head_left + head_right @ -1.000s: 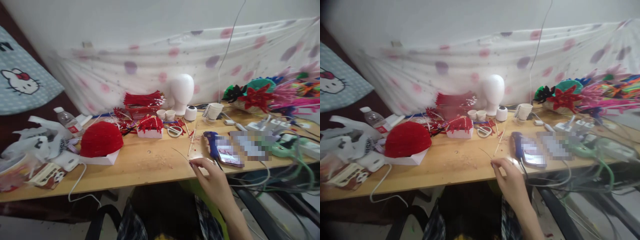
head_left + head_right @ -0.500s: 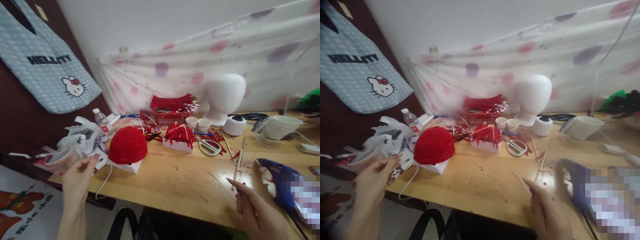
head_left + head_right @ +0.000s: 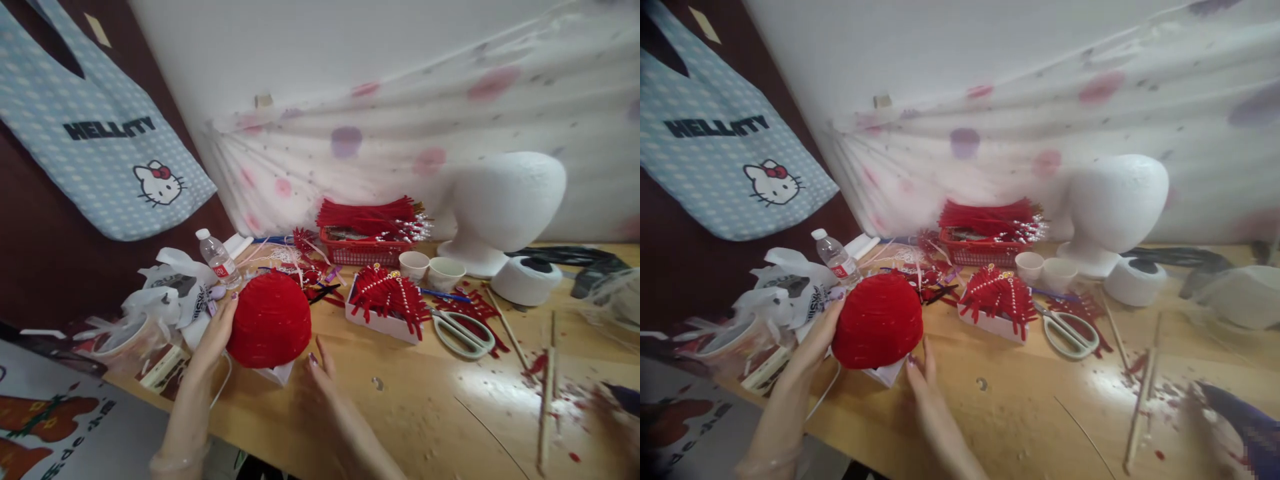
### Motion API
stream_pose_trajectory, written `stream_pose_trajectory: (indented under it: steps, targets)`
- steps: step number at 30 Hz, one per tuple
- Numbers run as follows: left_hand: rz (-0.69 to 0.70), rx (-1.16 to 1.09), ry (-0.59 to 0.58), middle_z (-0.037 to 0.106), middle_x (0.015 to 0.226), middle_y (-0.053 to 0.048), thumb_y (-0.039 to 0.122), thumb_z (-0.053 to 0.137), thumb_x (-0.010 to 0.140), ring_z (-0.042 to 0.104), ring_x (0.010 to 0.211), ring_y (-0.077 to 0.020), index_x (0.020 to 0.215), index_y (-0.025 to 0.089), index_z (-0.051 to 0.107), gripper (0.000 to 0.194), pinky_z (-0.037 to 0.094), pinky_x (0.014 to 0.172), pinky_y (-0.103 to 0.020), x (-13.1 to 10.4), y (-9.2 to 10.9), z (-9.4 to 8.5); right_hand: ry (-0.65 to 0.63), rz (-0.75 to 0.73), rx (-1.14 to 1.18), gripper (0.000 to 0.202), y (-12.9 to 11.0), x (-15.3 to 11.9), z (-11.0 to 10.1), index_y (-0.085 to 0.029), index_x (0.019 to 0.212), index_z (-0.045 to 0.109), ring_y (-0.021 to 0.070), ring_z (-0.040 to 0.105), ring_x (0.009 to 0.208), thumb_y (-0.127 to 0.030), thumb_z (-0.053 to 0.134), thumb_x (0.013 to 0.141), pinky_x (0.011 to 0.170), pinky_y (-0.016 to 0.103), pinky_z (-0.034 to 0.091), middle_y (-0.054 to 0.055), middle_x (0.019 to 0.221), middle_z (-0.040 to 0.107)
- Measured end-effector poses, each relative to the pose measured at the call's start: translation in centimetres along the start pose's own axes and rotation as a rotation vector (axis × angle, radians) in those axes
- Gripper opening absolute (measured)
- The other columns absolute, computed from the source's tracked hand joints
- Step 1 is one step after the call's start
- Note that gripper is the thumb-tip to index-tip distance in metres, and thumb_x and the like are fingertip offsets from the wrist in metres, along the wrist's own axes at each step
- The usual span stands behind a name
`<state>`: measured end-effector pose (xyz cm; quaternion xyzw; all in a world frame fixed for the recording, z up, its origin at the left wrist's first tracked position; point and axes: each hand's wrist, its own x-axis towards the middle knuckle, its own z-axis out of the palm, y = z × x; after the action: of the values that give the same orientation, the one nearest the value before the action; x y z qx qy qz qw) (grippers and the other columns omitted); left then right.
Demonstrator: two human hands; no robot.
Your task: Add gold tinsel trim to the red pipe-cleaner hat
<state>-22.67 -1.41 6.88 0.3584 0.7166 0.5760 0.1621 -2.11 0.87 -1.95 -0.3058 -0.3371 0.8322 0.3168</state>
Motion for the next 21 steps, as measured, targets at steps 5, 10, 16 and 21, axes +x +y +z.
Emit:
stream_pose_trajectory:
  steps: [5,10,16,21]
  targets:
    - [-0.014,0.034,-0.065,0.056,0.145,-0.007,0.048,0.053,0.087,0.042,0.141,-0.0279,0.126,0.022,0.063,0.048,0.023,0.121,-0.045,-0.4,0.2,-0.1,-0.026,-0.107,-0.004,0.097,-0.2,-0.3,1.4,-0.028,0.154,0.031,0.027,0.03,0.148,-0.068,0.069,0.075,0.116,0.045,0.031,0.007,0.16,0.035]
    - [-0.004,-0.087,-0.065,0.057,0.145,-0.006,0.049,0.061,0.083,0.045,0.139,-0.0297,0.126,0.026,0.062,0.049,0.03,0.118,-0.046,-1.2,1.9,-0.2,-0.007,-0.199,-0.084,0.085,-1.0,-1.1,1.0,-0.028,0.149,0.042,0.0259,0.022,0.151,-0.066,0.068,0.078,0.123,0.044,0.018,0.005,0.162,0.031]
    - [0.005,-0.308,-0.052,0.062,0.137,-0.005,0.044,0.072,0.076,0.05,0.134,-0.0302,0.116,0.027,0.066,0.045,0.038,0.114,-0.043,-6.7,4.8,1.4,0.312,-0.396,0.037,0.078,-2.1,-0.4,-1.0,-0.026,0.136,0.046,0.0324,0.05,0.13,-0.064,0.072,0.073,0.107,0.05,0.043,0.014,0.144,0.052]
    - [-0.127,-0.569,0.135,0.064,0.132,-0.001,0.044,0.078,0.072,0.052,0.132,-0.0315,0.087,0.026,0.068,0.026,0.049,0.105,-0.041,-12.3,3.6,4.9,0.439,-0.516,0.032,0.076,-3.7,-3.9,-4.7,-0.026,0.125,0.05,0.0327,0.062,0.11,-0.067,0.075,0.066,0.092,0.049,0.051,0.014,0.118,0.066]
